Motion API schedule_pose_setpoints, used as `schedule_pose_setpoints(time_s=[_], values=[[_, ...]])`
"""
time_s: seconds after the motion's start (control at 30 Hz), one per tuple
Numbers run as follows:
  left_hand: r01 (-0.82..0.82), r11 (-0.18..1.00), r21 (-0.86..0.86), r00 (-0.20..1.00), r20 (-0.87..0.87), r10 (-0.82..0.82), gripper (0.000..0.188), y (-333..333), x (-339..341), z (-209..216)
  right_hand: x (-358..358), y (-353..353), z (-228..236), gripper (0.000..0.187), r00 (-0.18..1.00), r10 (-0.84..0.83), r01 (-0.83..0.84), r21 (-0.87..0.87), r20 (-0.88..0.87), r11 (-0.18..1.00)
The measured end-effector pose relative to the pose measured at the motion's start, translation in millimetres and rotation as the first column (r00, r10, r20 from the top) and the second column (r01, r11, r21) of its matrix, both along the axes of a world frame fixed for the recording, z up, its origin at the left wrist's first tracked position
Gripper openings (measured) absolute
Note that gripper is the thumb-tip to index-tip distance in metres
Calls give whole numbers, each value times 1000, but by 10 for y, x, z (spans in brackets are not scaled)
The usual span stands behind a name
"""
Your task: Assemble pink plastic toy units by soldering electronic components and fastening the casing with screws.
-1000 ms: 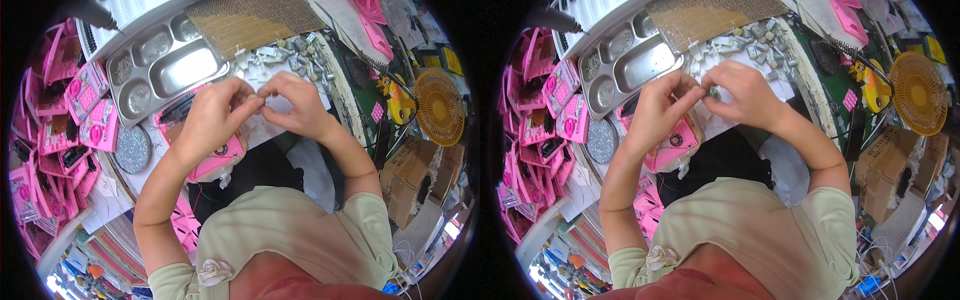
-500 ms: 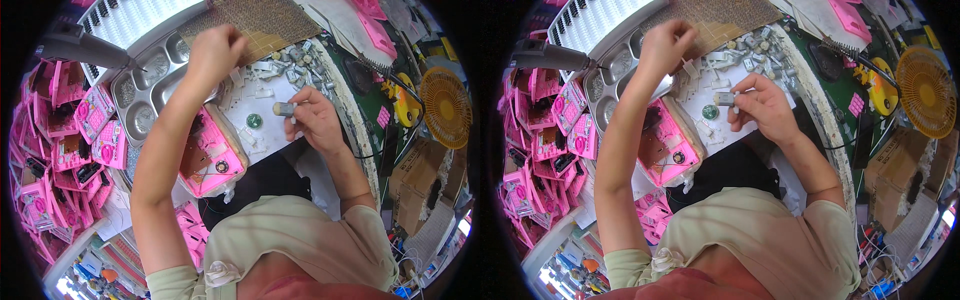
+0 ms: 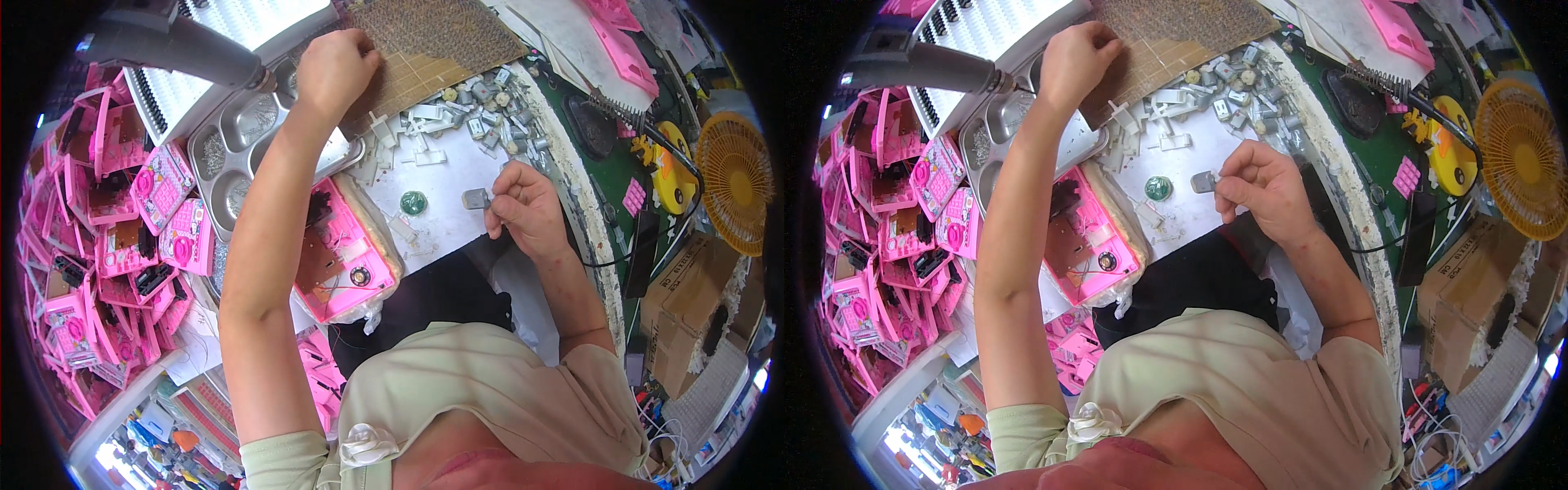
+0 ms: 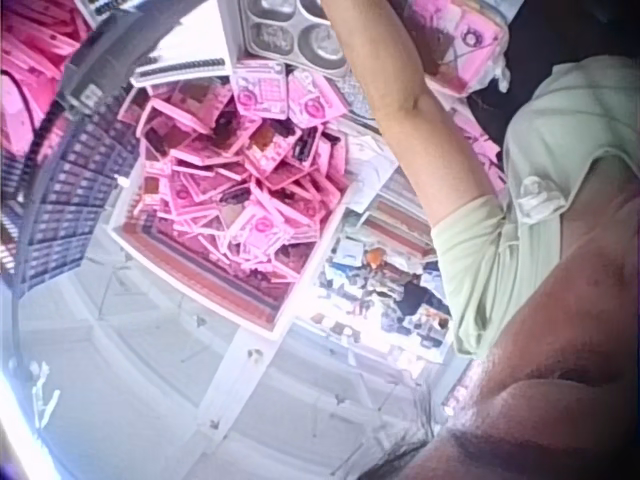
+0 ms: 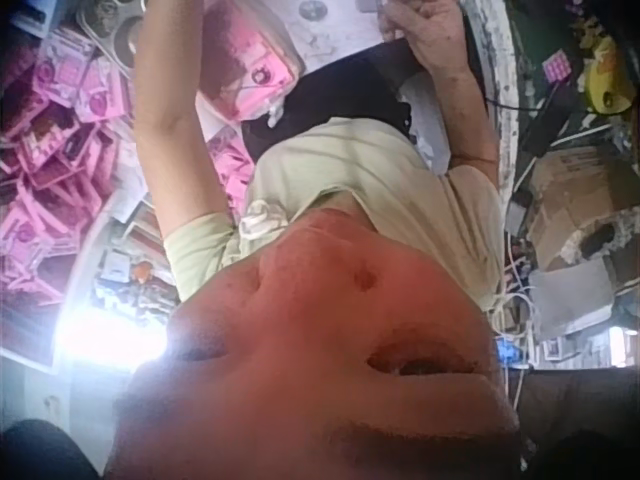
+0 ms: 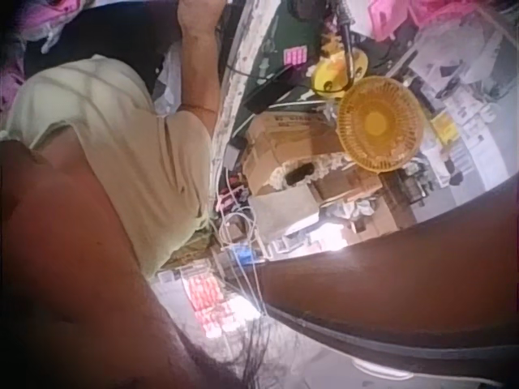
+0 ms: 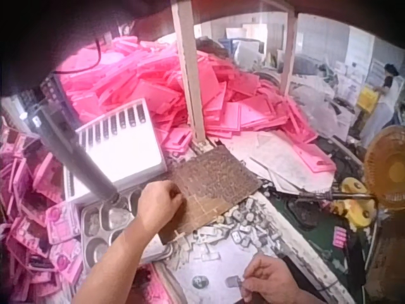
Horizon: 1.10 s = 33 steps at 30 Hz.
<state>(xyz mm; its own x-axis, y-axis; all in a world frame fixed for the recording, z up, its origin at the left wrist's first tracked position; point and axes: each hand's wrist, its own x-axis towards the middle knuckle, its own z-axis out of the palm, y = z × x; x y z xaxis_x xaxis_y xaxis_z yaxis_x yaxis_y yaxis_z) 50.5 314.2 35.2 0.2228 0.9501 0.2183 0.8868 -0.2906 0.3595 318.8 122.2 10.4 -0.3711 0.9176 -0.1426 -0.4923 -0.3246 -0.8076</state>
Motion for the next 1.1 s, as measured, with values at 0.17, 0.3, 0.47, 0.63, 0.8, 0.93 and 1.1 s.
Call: schedule_pose_setpoints(time_s=[0.17, 0.3, 0.47, 0.63, 0.8, 0.93, 1.1], values=[[-115, 993, 2, 974, -196, 113, 36, -17, 312, -15, -113, 19, 93, 12, 998, 52, -52, 20, 21, 998], [-173, 984, -45, 962, -223, 159, 36, 37, 382, 1, -55, 6, 102, 12, 998, 57, -58, 12, 35, 998], [-214, 974, -76, 960, -200, 196, 28, 186, 452, -79, -74, -31, 88, 13, 996, 65, -65, 0, 61, 998], [-229, 973, -41, 958, -185, 218, 22, 182, 465, -47, -97, -49, 147, 13, 988, 89, -88, -10, 126, 996], [-259, 965, -32, 958, -135, 253, 23, 177, 510, -123, -107, -88, 204, 13, 983, 90, -89, -12, 163, 996], [-213, 975, 66, 967, -128, 220, 22, 131, 477, -212, -129, -114, 255, 13, 981, 86, -88, -1, 175, 996], [-169, 969, 183, 983, -43, 179, 21, 6, 428, -148, -161, -151, 318, 14, 982, 87, -90, 8, 166, 996]])
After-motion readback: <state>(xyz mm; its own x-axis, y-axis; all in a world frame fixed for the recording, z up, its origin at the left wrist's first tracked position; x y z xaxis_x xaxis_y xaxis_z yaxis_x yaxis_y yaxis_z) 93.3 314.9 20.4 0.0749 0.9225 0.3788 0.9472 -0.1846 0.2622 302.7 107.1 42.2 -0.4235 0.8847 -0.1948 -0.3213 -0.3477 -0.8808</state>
